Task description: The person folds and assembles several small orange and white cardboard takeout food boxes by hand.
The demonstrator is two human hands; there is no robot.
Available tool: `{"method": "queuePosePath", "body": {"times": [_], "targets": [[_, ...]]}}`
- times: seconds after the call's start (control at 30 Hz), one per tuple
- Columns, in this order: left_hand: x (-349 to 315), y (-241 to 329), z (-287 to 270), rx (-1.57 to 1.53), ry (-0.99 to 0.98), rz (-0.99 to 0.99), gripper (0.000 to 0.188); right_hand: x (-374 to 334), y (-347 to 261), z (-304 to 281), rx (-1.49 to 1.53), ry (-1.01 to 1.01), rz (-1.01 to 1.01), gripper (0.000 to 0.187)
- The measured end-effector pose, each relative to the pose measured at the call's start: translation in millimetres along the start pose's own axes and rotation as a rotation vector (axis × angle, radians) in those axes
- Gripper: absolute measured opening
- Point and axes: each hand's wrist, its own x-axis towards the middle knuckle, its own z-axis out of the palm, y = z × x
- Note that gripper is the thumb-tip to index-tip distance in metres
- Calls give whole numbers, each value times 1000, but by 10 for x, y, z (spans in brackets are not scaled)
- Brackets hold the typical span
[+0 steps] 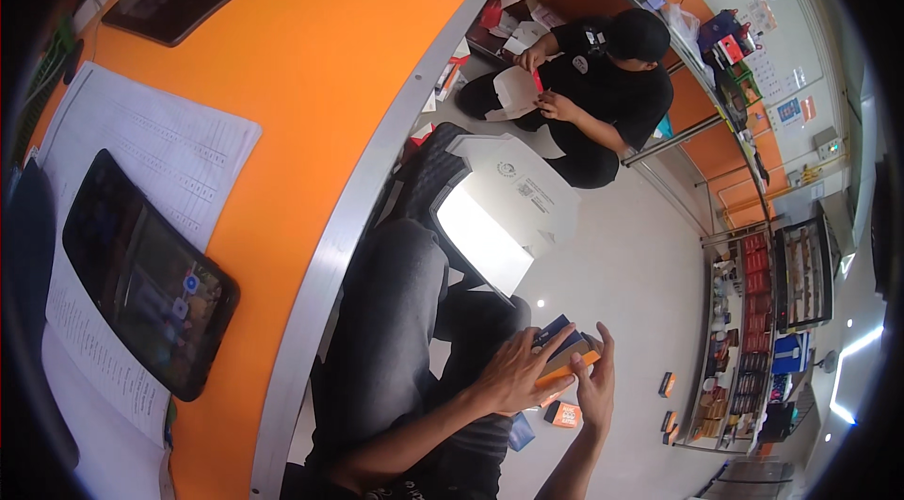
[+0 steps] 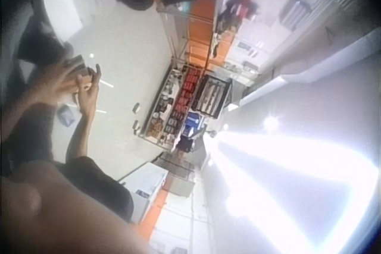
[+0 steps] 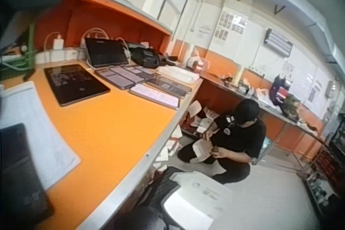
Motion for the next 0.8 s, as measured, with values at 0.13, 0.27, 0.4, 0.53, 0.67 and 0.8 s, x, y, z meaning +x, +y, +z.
{"method": "queuePosePath", "body": {"times": [0.13, 0.27, 0.4, 0.53, 0.67, 0.8], "targets": [[-53, -33, 103, 64, 0, 60, 79, -29, 139, -31, -130, -13, 11, 84], [-42, 10, 98, 29, -24, 24, 80, -29, 116, -78, -299, -23, -36, 77], [-53, 10, 119, 41, -10, 31, 80, -54, 54, -102, -249, -65, 8, 73], [-51, 15, 84, 46, 29, 38, 79, -58, 30, -45, -102, -45, 36, 78], [-41, -15, 69, 48, -3, 35, 85, -70, 43, -1, -28, 27, -19, 87], [0, -76, 7, -22, 51, 23, 92, -72, -57, 92, 106, 106, -87, 88]]}}
